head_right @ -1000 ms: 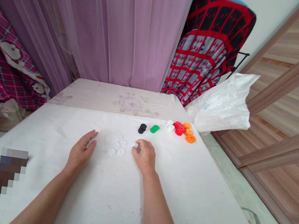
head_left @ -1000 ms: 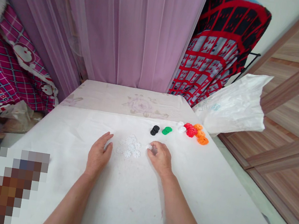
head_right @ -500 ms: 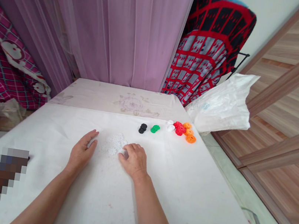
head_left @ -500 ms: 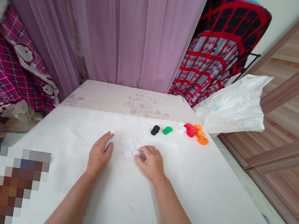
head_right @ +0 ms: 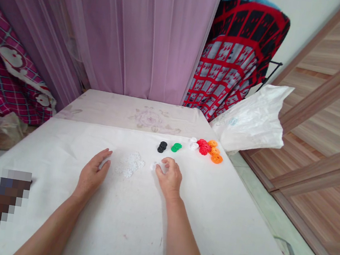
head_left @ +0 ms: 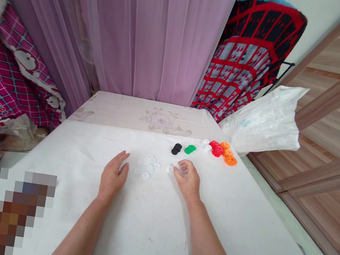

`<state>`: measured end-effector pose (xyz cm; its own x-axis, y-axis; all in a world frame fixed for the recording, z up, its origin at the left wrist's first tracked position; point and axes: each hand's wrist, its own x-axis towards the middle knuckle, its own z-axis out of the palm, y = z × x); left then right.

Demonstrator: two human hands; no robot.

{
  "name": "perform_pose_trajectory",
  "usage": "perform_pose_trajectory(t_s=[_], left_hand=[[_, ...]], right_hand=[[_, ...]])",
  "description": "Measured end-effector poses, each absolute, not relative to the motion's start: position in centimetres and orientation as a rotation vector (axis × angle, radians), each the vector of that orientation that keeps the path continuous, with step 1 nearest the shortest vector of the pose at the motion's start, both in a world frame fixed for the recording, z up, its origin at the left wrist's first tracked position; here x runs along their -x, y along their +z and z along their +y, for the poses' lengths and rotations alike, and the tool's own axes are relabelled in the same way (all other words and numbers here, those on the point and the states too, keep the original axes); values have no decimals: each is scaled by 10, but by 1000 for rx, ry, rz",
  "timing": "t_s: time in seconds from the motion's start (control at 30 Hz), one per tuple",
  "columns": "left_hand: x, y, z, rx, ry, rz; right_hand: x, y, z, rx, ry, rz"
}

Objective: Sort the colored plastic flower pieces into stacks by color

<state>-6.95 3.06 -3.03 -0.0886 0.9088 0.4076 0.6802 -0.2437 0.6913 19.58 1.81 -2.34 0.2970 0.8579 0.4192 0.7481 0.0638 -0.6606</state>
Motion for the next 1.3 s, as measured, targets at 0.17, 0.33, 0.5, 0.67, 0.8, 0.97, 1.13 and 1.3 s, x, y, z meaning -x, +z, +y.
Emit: perform_pose_trajectory(t_s=[0.17, 0.33, 0.5, 0.67, 0.8, 0.97, 1.13, 1.3], left_hand=[[69, -30, 31, -1926, 1239, 1753], [69, -29, 30, -1921, 1234, 1750], [69, -29, 30, -1924, 1236, 1743], [69, -30, 31, -1922, 1244, 1747], [68, -31, 32, -1928, 1236, 1756], [67, -30, 32, -1932, 1225, 1767], [67, -29, 31, -1939, 1213, 1767], [68, -29, 31, -1933, 1211, 1773]], right_hand=[[-197, -29, 22, 1655, 163, -1581], [-192, -30, 22, 1672, 99, -1643], [-193, -30, 22, 1686, 105, -1691], [-191, -25, 20, 1644, 82, -1717], [-177, -16, 19, 1521, 33, -1843], [-157, -11, 21, 1533, 62, -2011], [-149, -15, 24, 1572, 92, -2014], [-154, -18, 26, 1542, 34, -1876]])
